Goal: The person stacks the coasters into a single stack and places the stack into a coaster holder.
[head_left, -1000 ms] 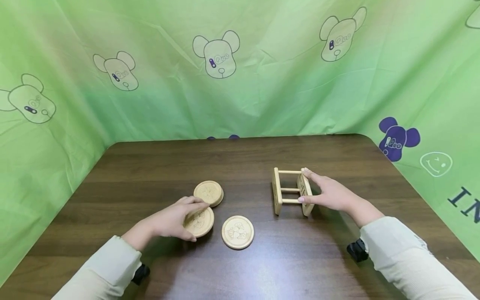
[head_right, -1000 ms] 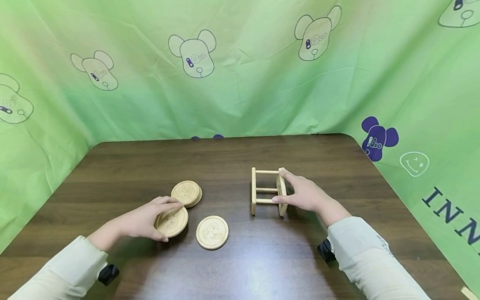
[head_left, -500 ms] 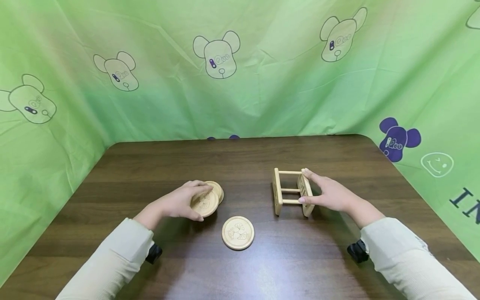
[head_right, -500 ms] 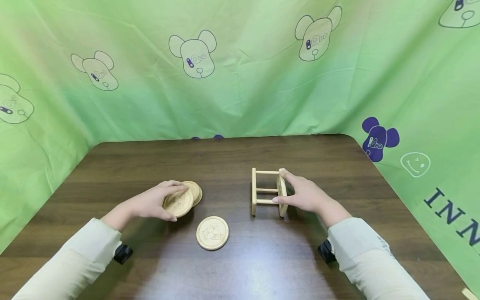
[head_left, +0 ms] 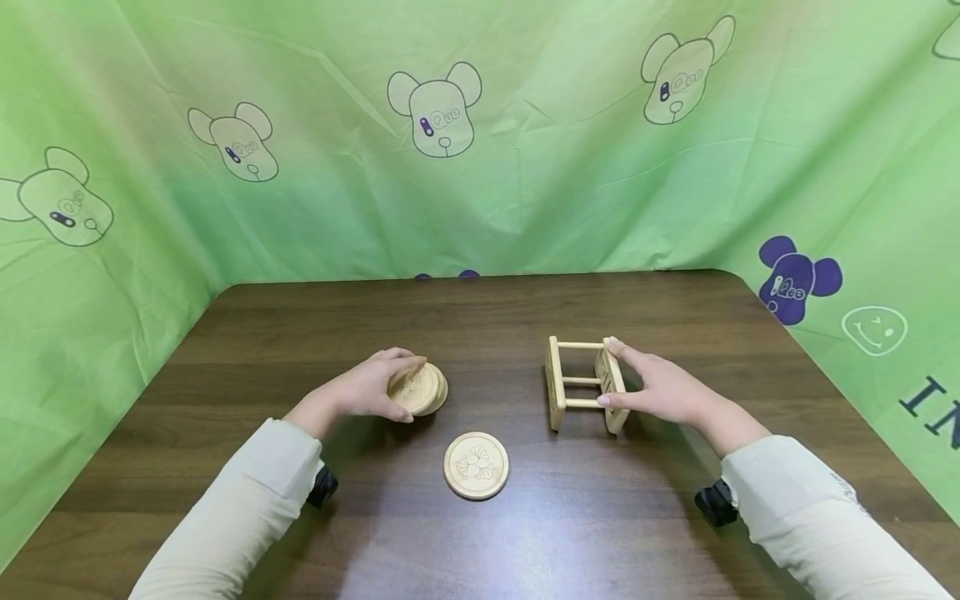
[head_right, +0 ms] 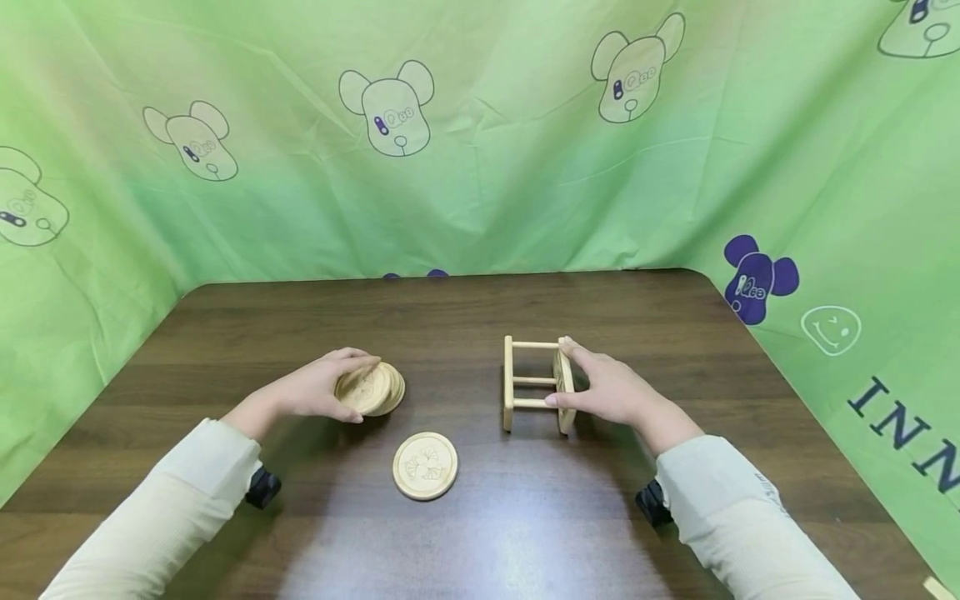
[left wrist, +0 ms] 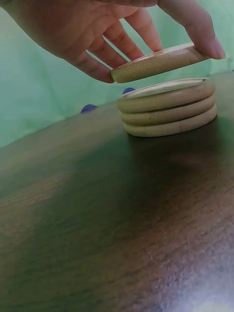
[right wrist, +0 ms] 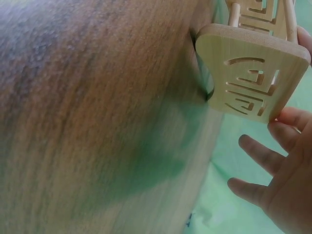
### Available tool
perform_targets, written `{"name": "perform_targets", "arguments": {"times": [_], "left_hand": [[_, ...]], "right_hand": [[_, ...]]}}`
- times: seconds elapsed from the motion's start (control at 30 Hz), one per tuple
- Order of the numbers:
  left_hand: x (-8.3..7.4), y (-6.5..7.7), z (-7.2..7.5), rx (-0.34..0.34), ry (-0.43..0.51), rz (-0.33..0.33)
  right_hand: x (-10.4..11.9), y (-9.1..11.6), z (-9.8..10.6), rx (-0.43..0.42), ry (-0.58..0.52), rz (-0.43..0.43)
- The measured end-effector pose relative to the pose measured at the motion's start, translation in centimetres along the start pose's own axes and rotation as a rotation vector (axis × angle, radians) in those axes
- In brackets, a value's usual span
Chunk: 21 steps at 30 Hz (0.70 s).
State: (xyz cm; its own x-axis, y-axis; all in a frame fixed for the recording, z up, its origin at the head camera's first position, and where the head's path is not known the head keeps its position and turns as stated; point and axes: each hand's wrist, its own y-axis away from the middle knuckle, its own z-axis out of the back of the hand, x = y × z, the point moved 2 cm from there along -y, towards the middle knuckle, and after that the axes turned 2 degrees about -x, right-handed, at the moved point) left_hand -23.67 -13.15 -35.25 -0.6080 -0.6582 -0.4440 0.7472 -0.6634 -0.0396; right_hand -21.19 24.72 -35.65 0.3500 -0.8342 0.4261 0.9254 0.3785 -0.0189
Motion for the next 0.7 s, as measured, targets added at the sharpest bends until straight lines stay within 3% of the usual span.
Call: {"name": "perform_targets", "arguments": {"times": [0.7], "left_hand": [[0.3, -1.2, -0.4, 0.014, -0.006, 0.039]], "right_hand": [[0.3, 0.2, 0.4, -0.009, 0.009, 0.015]]}}
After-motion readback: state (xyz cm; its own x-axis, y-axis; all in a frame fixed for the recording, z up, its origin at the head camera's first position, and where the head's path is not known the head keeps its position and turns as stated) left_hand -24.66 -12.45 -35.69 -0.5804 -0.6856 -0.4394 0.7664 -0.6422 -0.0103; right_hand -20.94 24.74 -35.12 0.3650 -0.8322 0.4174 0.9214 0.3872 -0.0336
